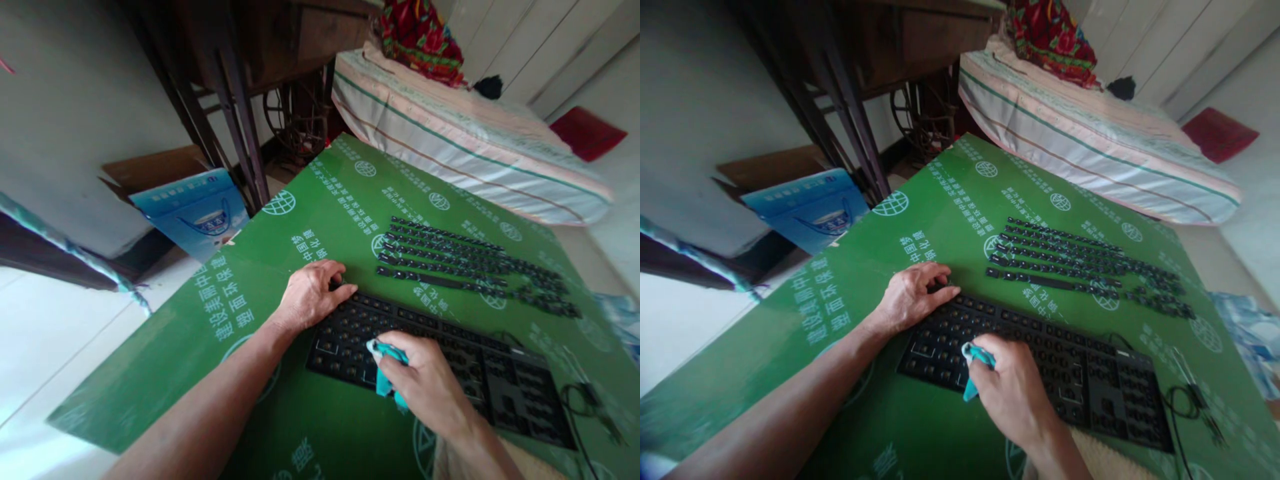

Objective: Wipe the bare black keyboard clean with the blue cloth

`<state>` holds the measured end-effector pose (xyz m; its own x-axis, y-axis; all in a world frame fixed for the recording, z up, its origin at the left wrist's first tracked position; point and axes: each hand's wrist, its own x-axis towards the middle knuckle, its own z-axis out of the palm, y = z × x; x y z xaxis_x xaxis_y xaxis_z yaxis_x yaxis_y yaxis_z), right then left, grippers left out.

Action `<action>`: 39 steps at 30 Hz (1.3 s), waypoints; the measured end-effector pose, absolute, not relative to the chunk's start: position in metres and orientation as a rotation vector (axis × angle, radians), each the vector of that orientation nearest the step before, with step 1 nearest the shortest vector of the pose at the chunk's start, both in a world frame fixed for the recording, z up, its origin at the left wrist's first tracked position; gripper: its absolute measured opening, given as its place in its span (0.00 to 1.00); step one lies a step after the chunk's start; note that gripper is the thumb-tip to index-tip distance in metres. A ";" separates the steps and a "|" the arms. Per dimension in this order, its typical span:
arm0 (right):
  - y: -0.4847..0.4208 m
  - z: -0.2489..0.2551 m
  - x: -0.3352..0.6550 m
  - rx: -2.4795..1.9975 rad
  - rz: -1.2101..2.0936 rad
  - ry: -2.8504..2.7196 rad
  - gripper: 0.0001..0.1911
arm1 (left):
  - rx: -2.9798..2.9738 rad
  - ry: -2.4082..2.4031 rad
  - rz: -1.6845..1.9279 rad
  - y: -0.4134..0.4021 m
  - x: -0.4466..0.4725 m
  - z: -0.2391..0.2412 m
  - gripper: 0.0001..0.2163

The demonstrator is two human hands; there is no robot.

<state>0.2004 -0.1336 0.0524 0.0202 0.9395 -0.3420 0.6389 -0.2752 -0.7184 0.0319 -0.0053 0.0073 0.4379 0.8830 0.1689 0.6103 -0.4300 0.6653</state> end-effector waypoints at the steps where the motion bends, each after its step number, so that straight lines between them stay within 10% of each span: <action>1: -0.135 0.053 0.201 -1.895 1.210 -1.541 0.13 | 2.175 1.255 0.689 -0.005 0.032 0.008 0.14; 39: -0.193 0.054 0.205 -1.248 1.412 -0.687 0.27 | 2.053 0.780 0.606 -0.111 0.045 0.064 0.09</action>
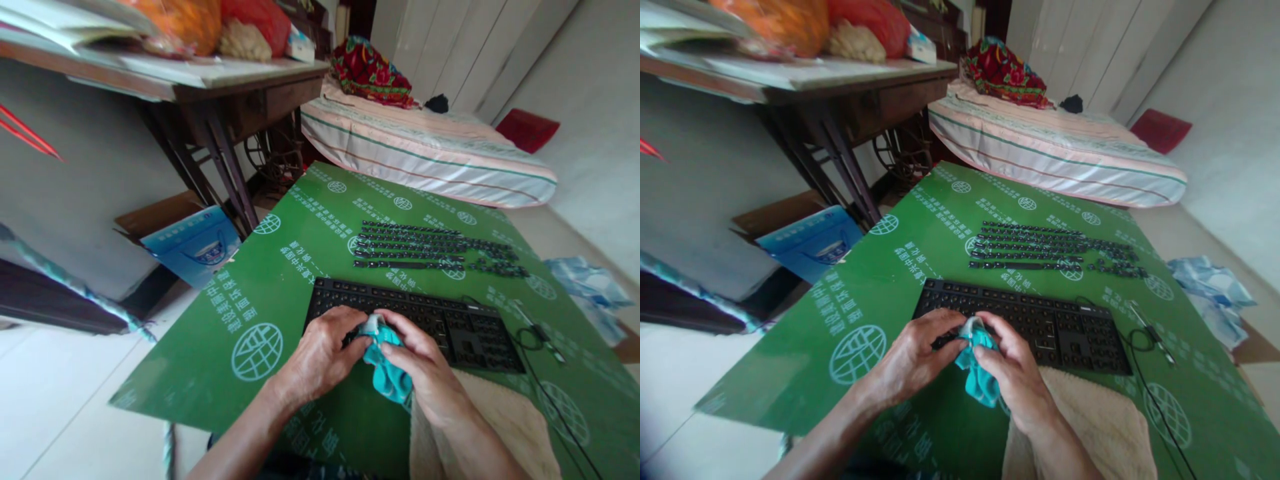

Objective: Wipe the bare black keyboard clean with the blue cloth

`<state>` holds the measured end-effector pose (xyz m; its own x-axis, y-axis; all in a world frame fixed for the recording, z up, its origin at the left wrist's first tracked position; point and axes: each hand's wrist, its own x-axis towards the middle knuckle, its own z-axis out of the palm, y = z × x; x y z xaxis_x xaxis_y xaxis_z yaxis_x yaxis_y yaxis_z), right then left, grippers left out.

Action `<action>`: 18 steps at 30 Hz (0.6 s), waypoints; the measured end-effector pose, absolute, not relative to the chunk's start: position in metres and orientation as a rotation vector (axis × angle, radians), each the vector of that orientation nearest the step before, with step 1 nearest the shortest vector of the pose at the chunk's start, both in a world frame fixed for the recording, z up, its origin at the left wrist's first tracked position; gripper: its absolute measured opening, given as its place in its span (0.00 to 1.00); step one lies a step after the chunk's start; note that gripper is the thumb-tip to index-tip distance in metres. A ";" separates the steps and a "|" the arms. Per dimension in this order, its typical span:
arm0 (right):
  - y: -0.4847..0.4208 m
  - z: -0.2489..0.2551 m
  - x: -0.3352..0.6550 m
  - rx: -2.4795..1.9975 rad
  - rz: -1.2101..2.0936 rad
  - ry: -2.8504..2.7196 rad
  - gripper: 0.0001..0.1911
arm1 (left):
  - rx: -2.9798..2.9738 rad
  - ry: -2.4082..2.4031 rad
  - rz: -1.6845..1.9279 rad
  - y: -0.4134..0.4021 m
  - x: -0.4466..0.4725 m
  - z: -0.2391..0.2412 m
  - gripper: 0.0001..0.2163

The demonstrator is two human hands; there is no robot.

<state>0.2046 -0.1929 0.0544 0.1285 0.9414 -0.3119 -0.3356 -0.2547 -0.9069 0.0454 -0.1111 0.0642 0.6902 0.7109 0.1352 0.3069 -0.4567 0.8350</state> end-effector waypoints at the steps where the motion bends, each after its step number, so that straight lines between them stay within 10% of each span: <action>1: -0.193 0.055 0.204 -1.244 1.418 -0.691 0.27 | 2.002 0.779 0.609 -0.112 0.045 0.063 0.09; 18: -0.203 0.054 0.210 -1.142 1.601 -0.965 0.19 | 0.625 0.852 0.652 -0.116 0.052 0.055 0.13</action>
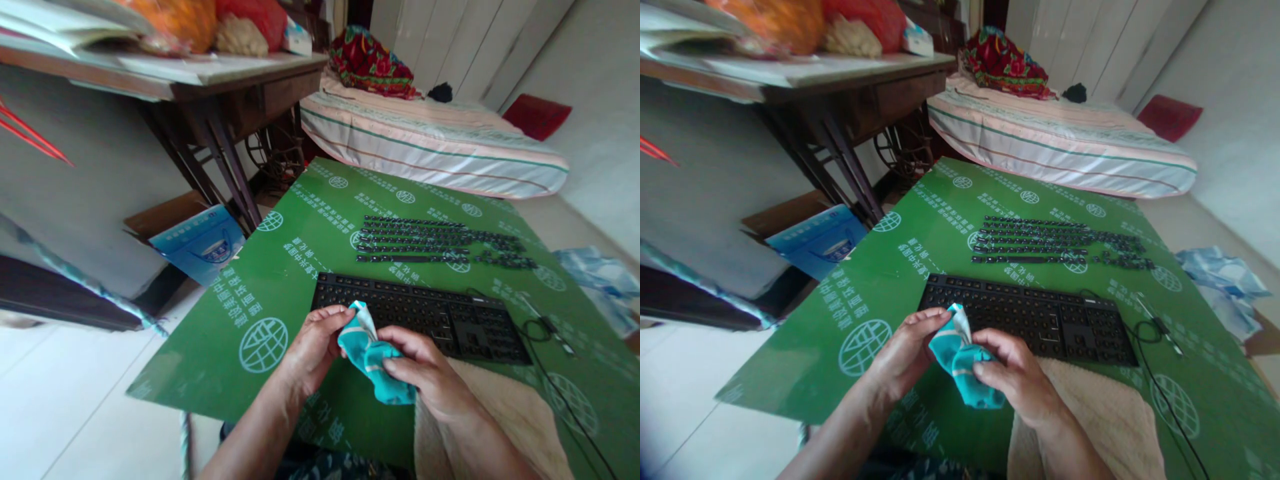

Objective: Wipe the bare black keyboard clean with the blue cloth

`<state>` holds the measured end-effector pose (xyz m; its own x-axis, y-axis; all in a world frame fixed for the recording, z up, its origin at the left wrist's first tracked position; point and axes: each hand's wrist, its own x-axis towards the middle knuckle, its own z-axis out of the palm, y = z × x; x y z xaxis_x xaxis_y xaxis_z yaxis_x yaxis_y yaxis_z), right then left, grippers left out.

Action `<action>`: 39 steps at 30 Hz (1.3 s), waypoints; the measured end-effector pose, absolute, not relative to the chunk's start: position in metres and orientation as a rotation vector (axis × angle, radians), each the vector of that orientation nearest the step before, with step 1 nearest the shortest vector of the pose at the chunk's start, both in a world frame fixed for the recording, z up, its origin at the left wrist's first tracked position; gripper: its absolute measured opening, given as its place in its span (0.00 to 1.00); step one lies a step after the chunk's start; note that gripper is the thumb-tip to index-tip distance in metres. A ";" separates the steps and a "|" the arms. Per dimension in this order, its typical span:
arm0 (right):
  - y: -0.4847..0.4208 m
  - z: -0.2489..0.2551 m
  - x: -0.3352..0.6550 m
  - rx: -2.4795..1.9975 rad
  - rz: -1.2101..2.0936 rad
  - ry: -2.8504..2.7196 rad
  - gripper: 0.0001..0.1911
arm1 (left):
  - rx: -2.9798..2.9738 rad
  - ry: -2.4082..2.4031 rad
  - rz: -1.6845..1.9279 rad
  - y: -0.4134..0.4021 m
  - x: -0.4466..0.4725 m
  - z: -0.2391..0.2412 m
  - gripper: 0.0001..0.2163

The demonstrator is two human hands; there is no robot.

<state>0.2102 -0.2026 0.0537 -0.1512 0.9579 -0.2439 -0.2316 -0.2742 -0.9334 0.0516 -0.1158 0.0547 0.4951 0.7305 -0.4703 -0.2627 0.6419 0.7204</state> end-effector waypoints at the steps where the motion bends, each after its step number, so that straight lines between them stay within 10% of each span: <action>1: -0.202 0.054 0.210 -1.111 1.607 -0.970 0.19 | 0.623 0.855 0.650 -0.116 0.052 0.055 0.14; 29: -0.200 0.037 0.221 -1.063 1.217 -0.230 0.05 | 0.496 0.939 0.878 -0.113 0.034 0.055 0.12; 39: -0.202 0.035 0.213 -1.179 1.303 -0.189 0.17 | 0.577 1.007 0.869 -0.117 0.038 0.054 0.13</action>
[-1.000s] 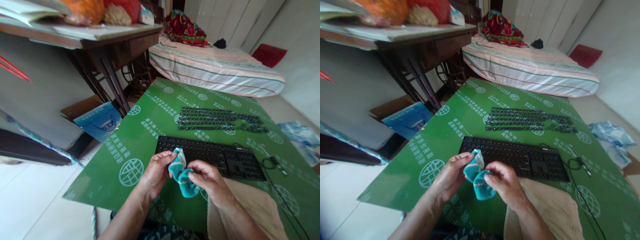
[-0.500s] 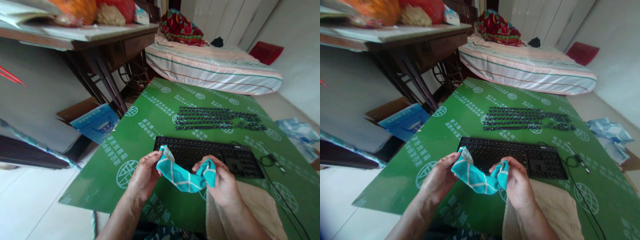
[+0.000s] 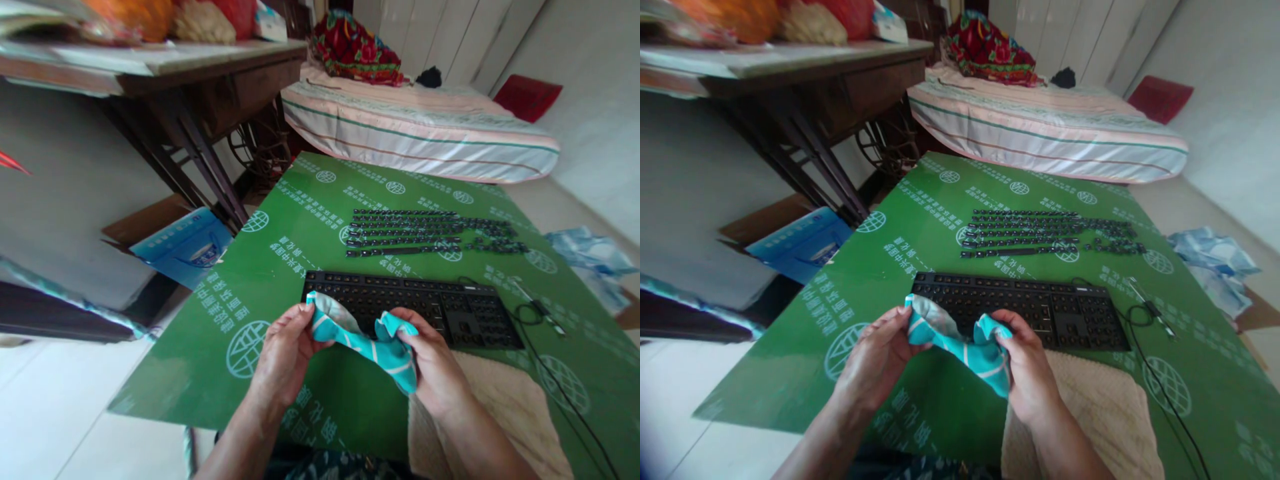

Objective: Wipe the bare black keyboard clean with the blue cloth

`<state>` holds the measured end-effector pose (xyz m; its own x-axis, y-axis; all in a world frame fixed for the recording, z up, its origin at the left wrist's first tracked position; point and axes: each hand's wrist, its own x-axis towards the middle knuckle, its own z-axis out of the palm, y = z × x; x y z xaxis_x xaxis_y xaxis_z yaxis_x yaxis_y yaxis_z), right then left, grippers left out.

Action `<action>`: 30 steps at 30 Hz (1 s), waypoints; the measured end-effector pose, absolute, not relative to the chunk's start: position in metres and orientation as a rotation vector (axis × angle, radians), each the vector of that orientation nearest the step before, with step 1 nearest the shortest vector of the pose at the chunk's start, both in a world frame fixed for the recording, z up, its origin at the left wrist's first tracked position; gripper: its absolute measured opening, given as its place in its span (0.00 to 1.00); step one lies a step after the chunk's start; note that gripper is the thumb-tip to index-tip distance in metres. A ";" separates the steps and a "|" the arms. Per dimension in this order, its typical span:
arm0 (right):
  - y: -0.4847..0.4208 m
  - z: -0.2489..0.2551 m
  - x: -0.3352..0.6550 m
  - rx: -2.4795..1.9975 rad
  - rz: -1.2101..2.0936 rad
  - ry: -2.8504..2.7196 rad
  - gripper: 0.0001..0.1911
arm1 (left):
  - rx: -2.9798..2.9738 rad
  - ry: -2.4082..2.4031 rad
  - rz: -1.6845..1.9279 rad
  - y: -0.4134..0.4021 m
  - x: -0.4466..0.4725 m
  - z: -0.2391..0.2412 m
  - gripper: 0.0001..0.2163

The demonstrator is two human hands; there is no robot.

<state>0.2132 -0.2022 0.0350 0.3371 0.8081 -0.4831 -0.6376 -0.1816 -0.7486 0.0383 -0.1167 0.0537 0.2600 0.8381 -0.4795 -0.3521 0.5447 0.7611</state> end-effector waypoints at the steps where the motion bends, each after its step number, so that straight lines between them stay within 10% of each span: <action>1: -0.203 0.034 0.212 -1.216 1.338 -0.219 0.17 | 0.577 0.995 0.871 -0.117 0.040 0.054 0.13; 11: -0.218 0.042 0.209 -1.138 1.781 -0.774 0.27 | 0.523 1.003 0.926 -0.113 0.044 0.060 0.13; 30: -0.230 0.045 0.208 -0.971 1.642 -0.727 0.13 | 0.981 1.254 0.891 -0.128 0.035 0.060 0.20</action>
<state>0.2080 -0.2298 0.0449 -0.1250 0.9630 -0.2389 -0.4703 -0.2695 -0.8403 0.0346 -0.1284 0.0603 0.1108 0.9350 -0.3369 -0.0109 0.3401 0.9403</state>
